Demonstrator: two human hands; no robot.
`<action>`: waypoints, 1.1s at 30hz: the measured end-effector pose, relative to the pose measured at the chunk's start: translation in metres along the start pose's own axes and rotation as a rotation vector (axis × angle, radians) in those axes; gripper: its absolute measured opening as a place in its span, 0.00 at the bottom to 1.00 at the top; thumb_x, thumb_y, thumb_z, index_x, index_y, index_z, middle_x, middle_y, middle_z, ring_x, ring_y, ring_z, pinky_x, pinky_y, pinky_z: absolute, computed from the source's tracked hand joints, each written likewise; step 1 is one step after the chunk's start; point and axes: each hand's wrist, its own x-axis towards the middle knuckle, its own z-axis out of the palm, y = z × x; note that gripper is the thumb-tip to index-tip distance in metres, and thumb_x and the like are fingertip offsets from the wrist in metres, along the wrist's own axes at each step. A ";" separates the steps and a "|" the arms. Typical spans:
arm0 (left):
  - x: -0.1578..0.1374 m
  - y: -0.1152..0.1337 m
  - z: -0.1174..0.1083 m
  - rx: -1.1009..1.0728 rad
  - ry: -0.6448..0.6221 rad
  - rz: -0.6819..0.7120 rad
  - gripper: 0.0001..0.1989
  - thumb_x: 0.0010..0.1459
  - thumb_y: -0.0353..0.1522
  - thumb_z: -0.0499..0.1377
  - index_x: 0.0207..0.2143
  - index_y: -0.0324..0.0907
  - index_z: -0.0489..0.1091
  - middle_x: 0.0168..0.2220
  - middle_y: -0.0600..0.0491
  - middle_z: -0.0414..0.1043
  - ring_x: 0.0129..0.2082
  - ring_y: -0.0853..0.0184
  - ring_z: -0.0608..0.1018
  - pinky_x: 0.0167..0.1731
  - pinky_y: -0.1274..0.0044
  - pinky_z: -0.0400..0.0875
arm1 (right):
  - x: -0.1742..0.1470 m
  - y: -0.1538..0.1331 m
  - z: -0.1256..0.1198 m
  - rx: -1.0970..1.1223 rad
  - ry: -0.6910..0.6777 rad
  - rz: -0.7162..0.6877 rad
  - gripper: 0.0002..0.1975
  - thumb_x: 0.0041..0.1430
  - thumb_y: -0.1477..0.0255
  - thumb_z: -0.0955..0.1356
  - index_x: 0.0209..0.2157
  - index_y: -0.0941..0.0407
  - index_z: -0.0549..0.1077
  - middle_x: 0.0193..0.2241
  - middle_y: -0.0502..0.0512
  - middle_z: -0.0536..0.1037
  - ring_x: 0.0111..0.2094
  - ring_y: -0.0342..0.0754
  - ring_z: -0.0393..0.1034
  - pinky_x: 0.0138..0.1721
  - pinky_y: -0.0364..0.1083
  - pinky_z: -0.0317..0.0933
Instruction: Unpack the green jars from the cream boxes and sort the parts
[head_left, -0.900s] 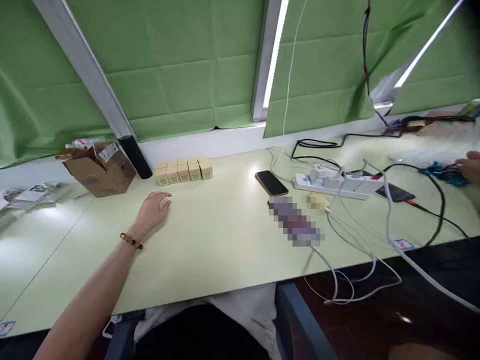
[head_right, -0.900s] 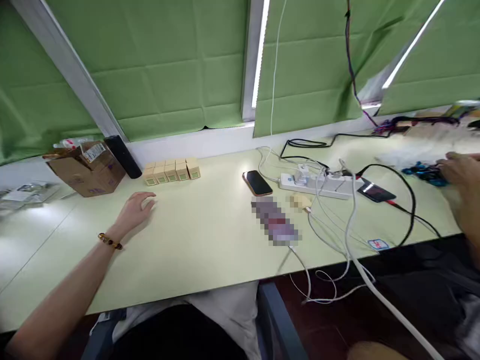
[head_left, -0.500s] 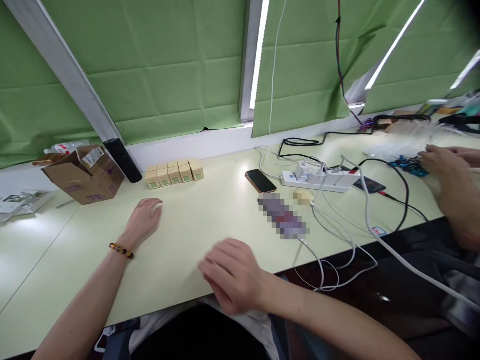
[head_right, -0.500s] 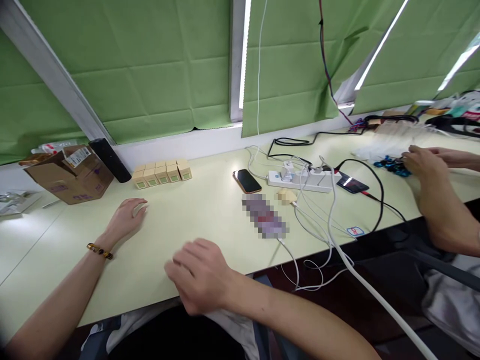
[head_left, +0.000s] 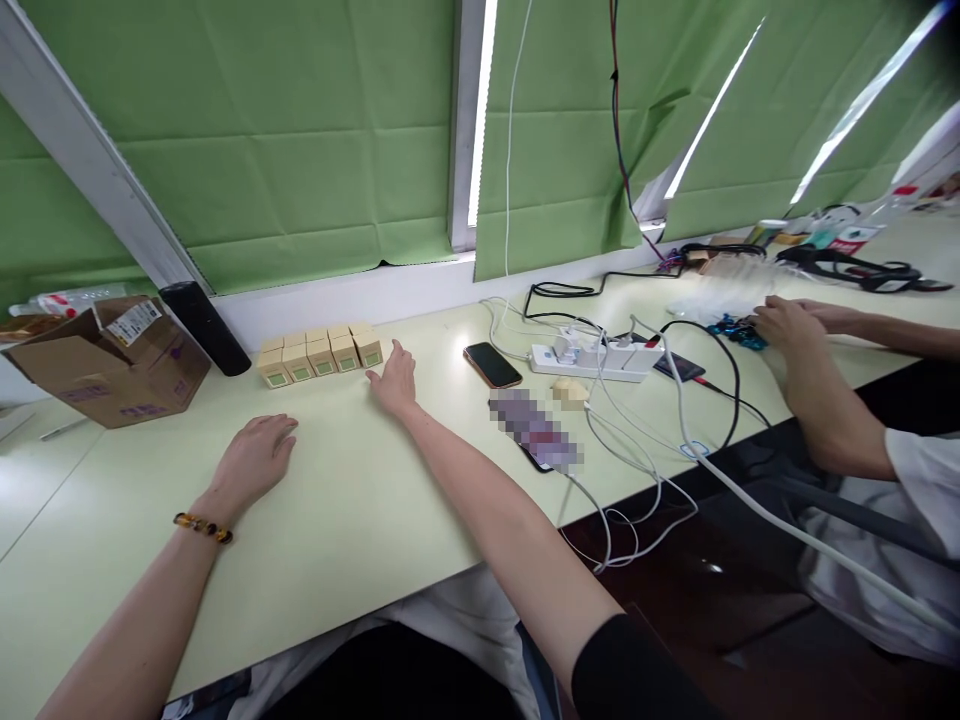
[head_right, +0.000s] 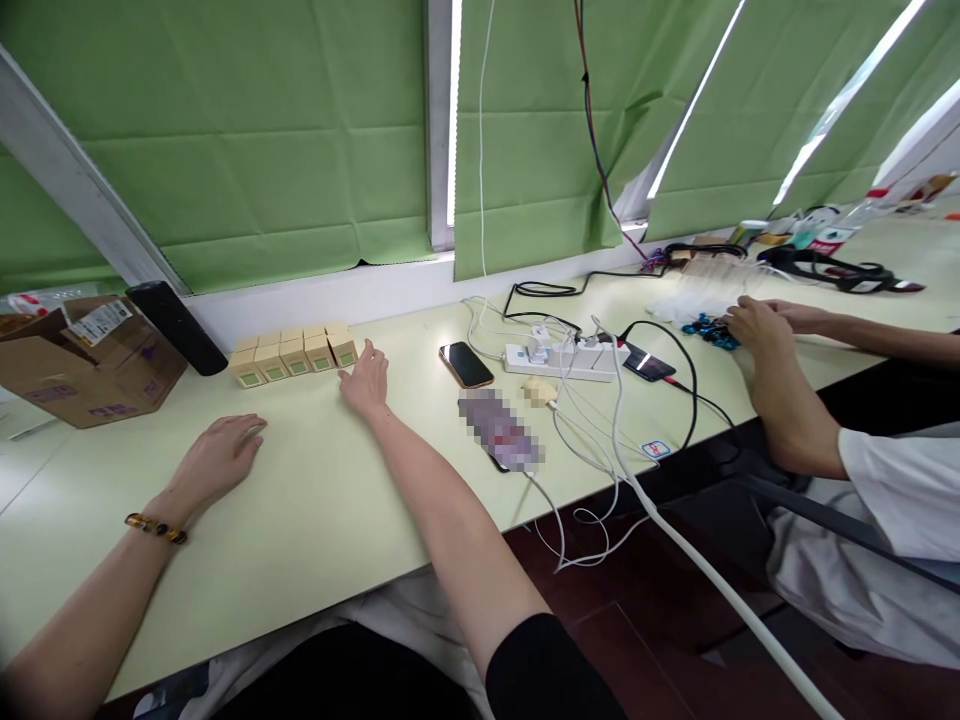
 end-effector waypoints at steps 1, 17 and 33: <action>0.000 0.001 0.000 0.009 -0.008 0.007 0.23 0.69 0.40 0.49 0.56 0.40 0.74 0.59 0.44 0.77 0.63 0.49 0.73 0.63 0.57 0.69 | 0.004 0.002 0.004 -0.018 -0.005 0.015 0.40 0.67 0.63 0.68 0.72 0.61 0.47 0.64 0.71 0.66 0.65 0.62 0.58 0.61 0.57 0.60; 0.003 0.020 -0.003 0.026 0.003 -0.016 0.22 0.69 0.38 0.48 0.56 0.42 0.75 0.60 0.45 0.76 0.62 0.51 0.74 0.62 0.59 0.69 | 0.028 -0.007 0.030 -0.225 -0.019 0.060 0.36 0.68 0.55 0.68 0.69 0.57 0.55 0.57 0.68 0.76 0.59 0.64 0.62 0.56 0.58 0.57; 0.002 0.026 0.002 -0.039 0.022 0.011 0.20 0.69 0.36 0.49 0.55 0.44 0.76 0.59 0.44 0.77 0.62 0.50 0.74 0.62 0.57 0.69 | 0.040 0.004 0.031 -0.111 -0.068 0.026 0.38 0.66 0.66 0.69 0.71 0.60 0.52 0.60 0.70 0.74 0.64 0.63 0.59 0.60 0.57 0.55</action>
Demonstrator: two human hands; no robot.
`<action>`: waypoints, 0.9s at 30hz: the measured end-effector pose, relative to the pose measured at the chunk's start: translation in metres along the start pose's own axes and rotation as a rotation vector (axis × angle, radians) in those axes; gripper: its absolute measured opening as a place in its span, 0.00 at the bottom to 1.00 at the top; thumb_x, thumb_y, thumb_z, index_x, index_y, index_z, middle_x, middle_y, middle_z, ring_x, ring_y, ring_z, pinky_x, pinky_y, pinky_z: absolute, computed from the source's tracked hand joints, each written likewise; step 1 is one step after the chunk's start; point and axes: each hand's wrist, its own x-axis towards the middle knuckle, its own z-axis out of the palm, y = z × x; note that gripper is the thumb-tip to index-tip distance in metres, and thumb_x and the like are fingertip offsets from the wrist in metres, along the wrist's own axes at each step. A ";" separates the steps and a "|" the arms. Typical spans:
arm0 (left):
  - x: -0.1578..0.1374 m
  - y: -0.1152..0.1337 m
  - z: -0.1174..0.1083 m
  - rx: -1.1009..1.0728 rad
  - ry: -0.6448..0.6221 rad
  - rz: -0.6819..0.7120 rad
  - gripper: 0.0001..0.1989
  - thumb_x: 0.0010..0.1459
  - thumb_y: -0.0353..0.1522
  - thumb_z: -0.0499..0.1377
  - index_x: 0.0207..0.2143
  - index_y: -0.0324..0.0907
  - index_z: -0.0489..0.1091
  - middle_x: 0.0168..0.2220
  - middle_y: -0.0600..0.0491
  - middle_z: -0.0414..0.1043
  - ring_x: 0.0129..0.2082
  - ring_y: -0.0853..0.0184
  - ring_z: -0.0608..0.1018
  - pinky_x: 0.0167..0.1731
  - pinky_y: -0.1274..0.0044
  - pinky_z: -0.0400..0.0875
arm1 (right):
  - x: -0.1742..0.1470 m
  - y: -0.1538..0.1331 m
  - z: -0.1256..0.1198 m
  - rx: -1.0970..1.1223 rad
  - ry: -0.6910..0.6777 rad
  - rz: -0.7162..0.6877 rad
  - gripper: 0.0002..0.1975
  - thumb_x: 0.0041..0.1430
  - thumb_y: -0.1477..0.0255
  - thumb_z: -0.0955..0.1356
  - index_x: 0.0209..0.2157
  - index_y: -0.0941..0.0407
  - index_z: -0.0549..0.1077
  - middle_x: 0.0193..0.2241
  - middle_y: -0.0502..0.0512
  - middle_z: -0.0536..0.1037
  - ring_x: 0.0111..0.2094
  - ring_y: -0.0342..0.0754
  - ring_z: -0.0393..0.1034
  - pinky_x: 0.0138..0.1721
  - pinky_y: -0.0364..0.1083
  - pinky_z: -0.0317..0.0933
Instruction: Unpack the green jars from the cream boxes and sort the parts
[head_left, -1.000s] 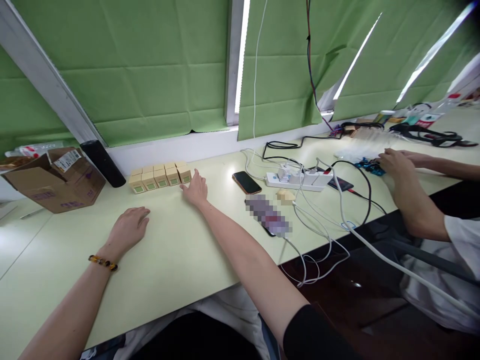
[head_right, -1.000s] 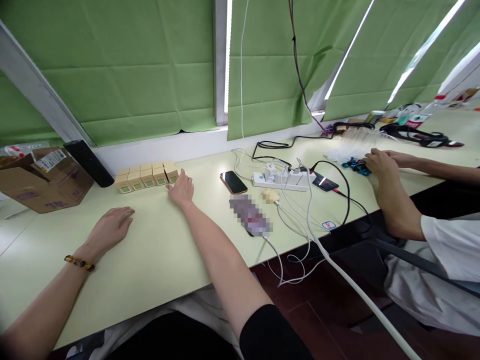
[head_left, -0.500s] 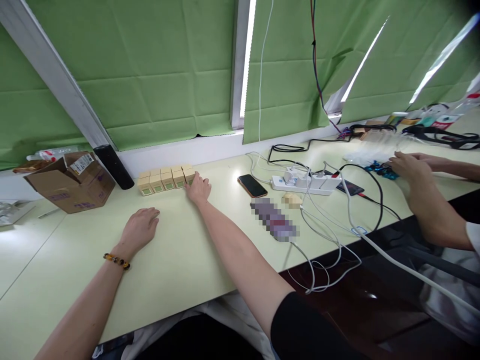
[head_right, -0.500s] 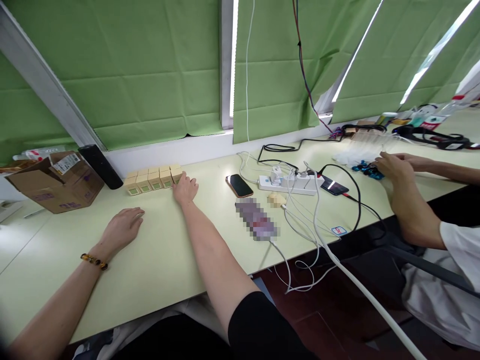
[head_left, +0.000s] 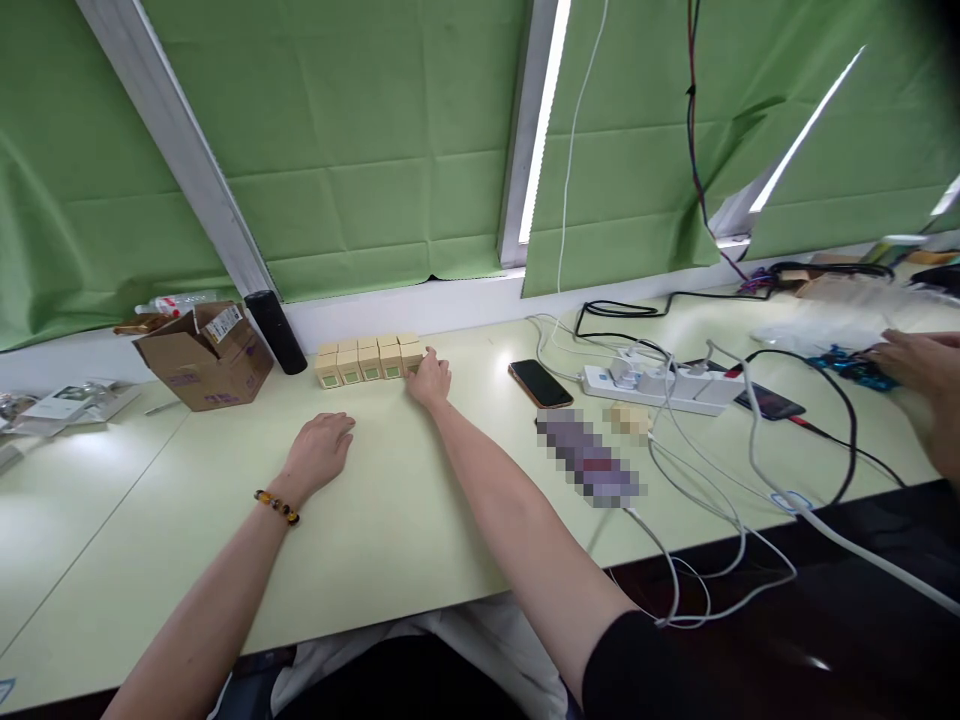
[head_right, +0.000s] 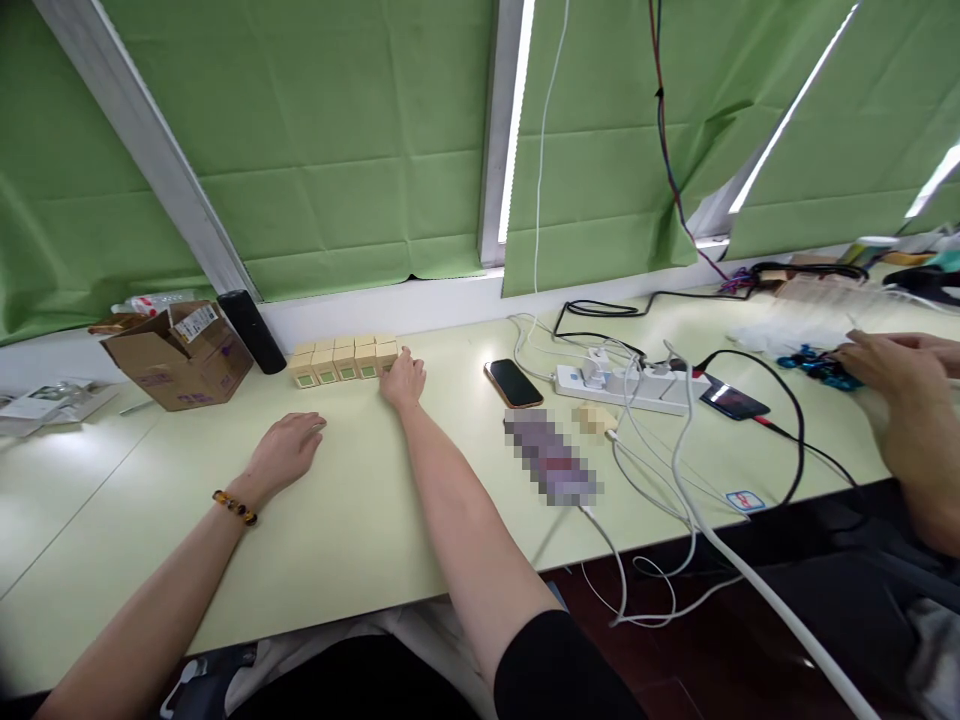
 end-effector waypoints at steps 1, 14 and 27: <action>0.000 0.000 0.001 -0.007 0.001 0.000 0.20 0.69 0.36 0.49 0.55 0.44 0.76 0.59 0.44 0.77 0.62 0.50 0.74 0.62 0.57 0.69 | 0.001 0.001 0.000 -0.008 -0.003 0.006 0.37 0.65 0.66 0.69 0.70 0.60 0.54 0.61 0.70 0.73 0.64 0.63 0.59 0.61 0.57 0.55; -0.002 0.008 -0.004 -0.038 0.000 -0.002 0.19 0.68 0.34 0.50 0.54 0.44 0.76 0.58 0.44 0.77 0.62 0.49 0.74 0.61 0.56 0.70 | 0.008 0.004 -0.009 -0.032 -0.068 0.003 0.28 0.64 0.67 0.70 0.62 0.55 0.64 0.57 0.65 0.76 0.61 0.62 0.63 0.57 0.55 0.59; 0.018 0.020 -0.003 -0.532 0.009 -0.115 0.34 0.59 0.32 0.58 0.68 0.43 0.59 0.68 0.42 0.66 0.68 0.54 0.71 0.67 0.59 0.65 | -0.109 0.010 -0.038 -0.053 -0.166 -0.300 0.21 0.61 0.57 0.74 0.48 0.55 0.69 0.48 0.60 0.78 0.51 0.59 0.67 0.51 0.54 0.60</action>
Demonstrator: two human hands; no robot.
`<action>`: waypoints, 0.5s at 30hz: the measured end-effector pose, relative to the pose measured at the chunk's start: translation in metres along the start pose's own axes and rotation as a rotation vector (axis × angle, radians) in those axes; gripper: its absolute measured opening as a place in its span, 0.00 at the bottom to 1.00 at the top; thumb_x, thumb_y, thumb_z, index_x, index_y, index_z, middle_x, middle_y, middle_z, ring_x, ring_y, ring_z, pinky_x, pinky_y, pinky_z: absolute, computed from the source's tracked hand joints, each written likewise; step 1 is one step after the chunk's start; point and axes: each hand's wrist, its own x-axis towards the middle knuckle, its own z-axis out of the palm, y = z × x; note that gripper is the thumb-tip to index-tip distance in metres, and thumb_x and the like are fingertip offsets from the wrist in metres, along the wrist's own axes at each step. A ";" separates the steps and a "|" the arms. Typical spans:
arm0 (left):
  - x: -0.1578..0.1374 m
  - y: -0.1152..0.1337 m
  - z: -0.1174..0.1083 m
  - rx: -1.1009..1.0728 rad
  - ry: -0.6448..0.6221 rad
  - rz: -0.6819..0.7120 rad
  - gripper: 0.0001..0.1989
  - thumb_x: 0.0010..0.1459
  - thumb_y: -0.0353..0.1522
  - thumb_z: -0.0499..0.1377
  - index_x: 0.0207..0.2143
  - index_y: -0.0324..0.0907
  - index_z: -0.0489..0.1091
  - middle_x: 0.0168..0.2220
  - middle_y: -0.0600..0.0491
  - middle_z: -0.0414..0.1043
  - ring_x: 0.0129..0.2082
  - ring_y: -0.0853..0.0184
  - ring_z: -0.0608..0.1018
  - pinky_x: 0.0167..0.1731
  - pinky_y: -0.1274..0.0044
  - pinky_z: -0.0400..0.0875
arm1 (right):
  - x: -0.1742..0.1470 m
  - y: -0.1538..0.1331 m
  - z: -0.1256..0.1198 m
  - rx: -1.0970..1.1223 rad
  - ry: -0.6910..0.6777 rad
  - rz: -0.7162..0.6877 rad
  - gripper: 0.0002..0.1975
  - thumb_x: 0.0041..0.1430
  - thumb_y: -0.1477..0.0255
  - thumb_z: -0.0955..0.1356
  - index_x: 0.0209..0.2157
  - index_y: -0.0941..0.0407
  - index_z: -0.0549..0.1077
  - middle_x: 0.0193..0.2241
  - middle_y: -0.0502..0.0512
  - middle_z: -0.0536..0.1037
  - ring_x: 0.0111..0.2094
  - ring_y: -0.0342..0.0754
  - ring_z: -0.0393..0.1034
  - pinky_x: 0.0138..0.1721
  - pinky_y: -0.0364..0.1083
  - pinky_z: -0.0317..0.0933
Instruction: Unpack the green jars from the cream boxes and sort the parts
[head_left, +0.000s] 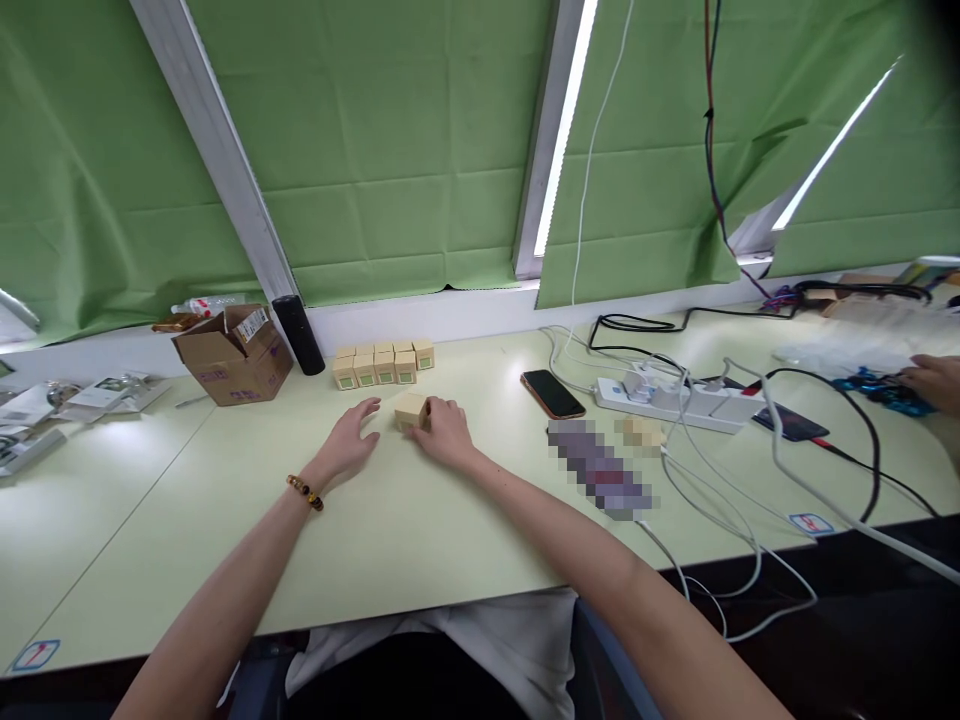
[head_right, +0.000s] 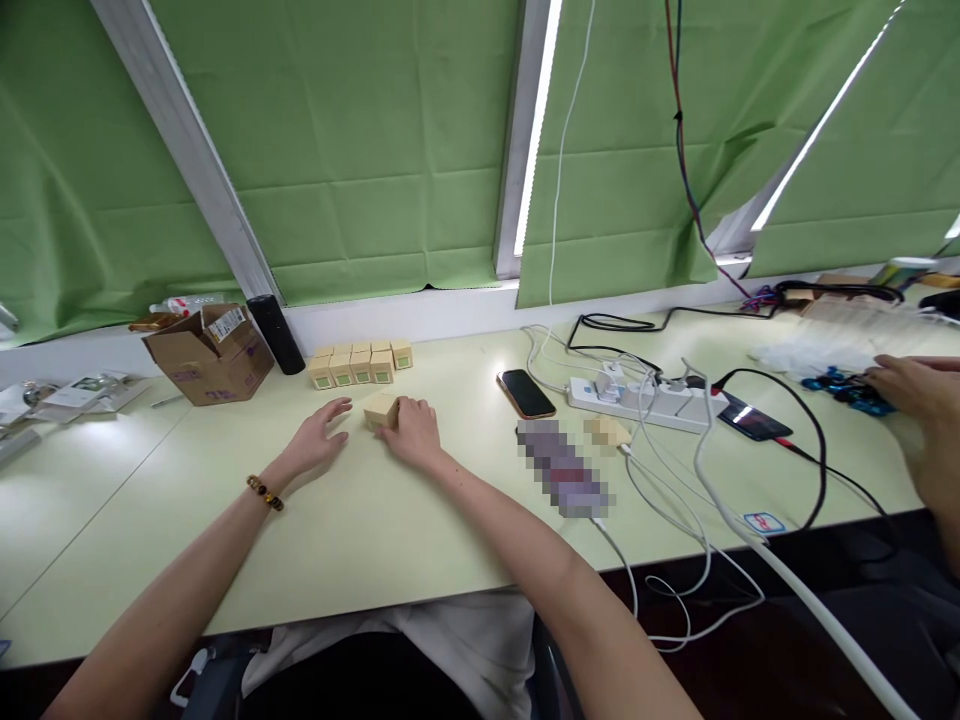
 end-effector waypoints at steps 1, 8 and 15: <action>0.004 0.003 0.001 -0.078 -0.035 0.014 0.39 0.56 0.31 0.60 0.70 0.43 0.56 0.69 0.41 0.65 0.69 0.54 0.69 0.67 0.59 0.65 | -0.007 -0.004 -0.001 0.018 -0.020 -0.021 0.23 0.60 0.57 0.74 0.50 0.55 0.69 0.49 0.60 0.78 0.51 0.59 0.67 0.51 0.54 0.60; 0.007 0.011 0.018 -0.322 -0.082 0.050 0.44 0.49 0.28 0.61 0.70 0.42 0.55 0.62 0.40 0.73 0.65 0.54 0.74 0.63 0.61 0.70 | -0.021 -0.005 -0.010 0.140 -0.119 -0.150 0.37 0.55 0.64 0.78 0.63 0.54 0.64 0.54 0.60 0.76 0.56 0.57 0.67 0.53 0.53 0.63; -0.001 0.004 0.011 -0.220 0.014 -0.035 0.41 0.42 0.21 0.53 0.62 0.43 0.64 0.53 0.46 0.79 0.61 0.55 0.76 0.61 0.61 0.70 | -0.012 0.012 -0.006 0.324 -0.067 -0.153 0.28 0.60 0.71 0.70 0.61 0.54 0.65 0.54 0.61 0.74 0.56 0.56 0.67 0.53 0.54 0.66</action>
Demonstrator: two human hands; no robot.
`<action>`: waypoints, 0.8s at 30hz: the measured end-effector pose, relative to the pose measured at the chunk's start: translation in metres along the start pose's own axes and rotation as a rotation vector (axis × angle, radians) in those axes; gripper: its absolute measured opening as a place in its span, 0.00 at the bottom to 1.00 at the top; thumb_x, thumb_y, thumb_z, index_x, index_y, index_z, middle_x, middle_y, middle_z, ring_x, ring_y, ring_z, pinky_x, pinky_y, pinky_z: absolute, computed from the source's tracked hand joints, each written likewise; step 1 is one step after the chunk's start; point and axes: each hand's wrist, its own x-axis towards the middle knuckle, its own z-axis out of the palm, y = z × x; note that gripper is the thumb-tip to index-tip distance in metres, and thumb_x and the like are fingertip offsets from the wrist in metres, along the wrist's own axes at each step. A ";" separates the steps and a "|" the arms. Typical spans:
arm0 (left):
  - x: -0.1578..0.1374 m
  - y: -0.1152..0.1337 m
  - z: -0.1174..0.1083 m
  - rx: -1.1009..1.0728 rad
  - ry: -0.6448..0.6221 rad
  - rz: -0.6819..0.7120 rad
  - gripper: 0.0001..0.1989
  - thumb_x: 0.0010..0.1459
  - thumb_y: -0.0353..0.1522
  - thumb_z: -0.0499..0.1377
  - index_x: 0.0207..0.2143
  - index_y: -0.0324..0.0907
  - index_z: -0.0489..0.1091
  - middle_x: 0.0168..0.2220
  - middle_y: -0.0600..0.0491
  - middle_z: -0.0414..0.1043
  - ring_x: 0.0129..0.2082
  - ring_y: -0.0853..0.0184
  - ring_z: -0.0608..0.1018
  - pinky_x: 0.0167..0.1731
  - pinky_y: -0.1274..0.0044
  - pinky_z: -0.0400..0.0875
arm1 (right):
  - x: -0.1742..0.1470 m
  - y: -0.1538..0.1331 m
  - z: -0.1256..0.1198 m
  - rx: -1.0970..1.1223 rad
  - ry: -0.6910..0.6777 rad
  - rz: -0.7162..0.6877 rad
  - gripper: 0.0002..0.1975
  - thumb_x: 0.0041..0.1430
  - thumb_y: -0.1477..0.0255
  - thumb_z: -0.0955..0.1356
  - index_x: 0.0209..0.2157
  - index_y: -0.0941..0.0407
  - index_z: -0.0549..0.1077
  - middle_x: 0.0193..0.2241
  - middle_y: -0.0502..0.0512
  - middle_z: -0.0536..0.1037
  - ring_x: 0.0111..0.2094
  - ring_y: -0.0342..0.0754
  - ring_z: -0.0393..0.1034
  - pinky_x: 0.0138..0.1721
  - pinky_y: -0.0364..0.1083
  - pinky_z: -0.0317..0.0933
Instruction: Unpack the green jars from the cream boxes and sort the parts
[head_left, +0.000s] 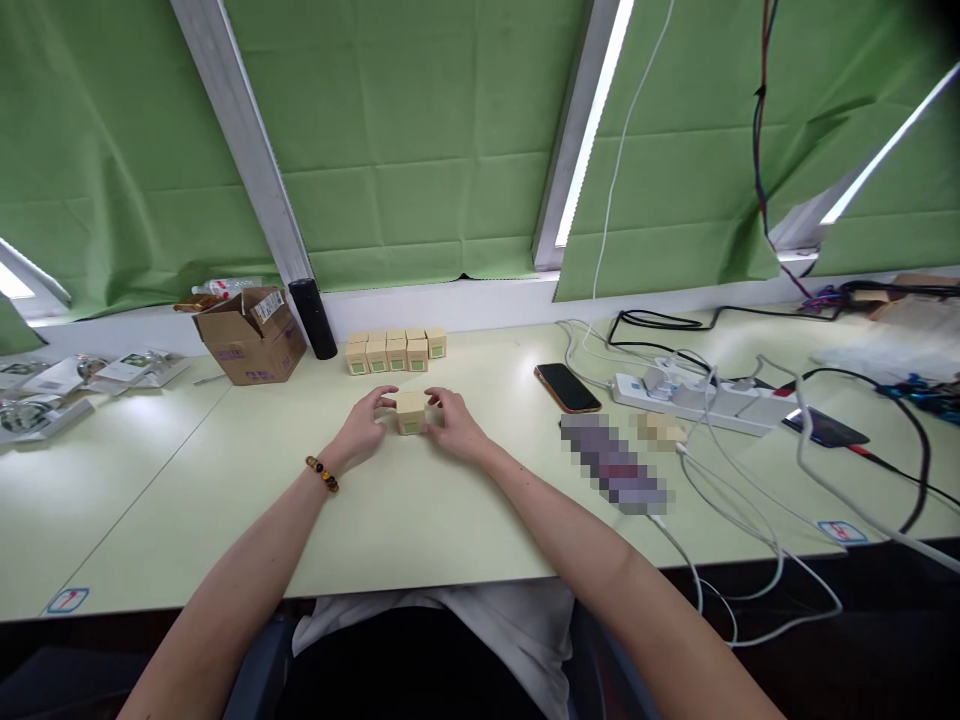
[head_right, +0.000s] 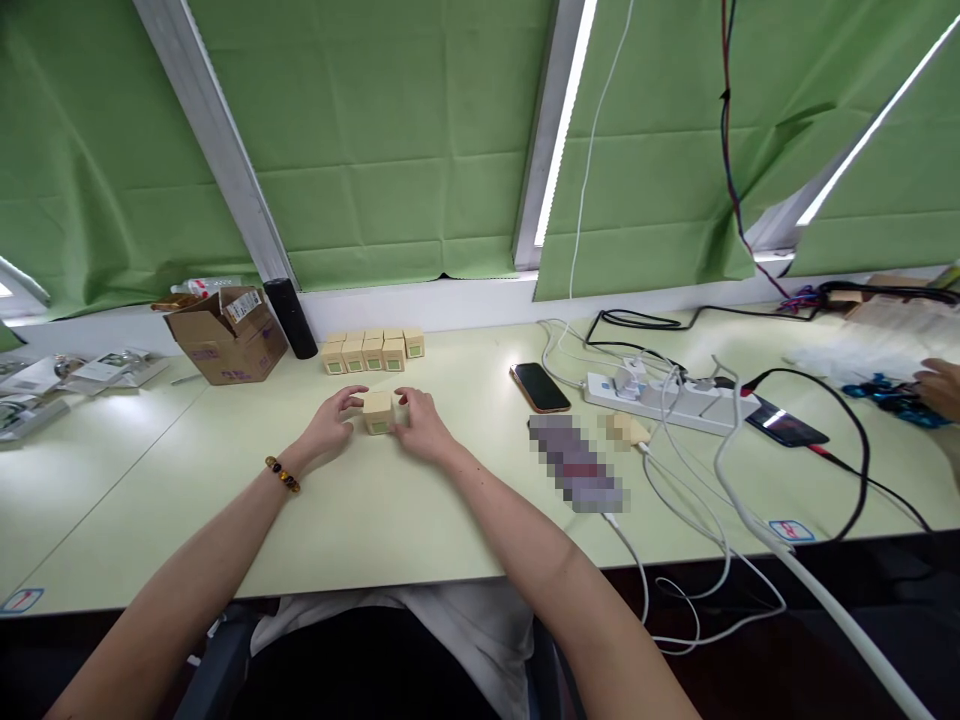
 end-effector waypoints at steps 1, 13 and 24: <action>-0.001 0.002 -0.002 0.039 0.034 -0.024 0.38 0.42 0.21 0.53 0.60 0.44 0.66 0.49 0.47 0.81 0.60 0.54 0.76 0.60 0.60 0.70 | 0.002 0.003 -0.001 0.032 0.059 0.032 0.24 0.61 0.73 0.67 0.59 0.55 0.66 0.52 0.60 0.74 0.54 0.55 0.68 0.53 0.54 0.67; -0.010 0.011 0.012 0.264 0.021 -0.028 0.36 0.48 0.23 0.57 0.62 0.45 0.60 0.53 0.46 0.78 0.63 0.47 0.66 0.62 0.54 0.62 | 0.001 0.001 -0.009 0.181 0.072 0.053 0.33 0.52 0.79 0.63 0.61 0.52 0.63 0.57 0.61 0.74 0.53 0.53 0.69 0.44 0.50 0.70; -0.021 0.036 0.046 0.355 0.135 -0.205 0.42 0.56 0.54 0.64 0.63 0.38 0.57 0.63 0.33 0.67 0.66 0.43 0.68 0.62 0.58 0.63 | -0.001 0.000 0.005 0.462 0.065 -0.037 0.35 0.48 0.80 0.64 0.59 0.49 0.62 0.45 0.55 0.73 0.46 0.50 0.73 0.44 0.50 0.72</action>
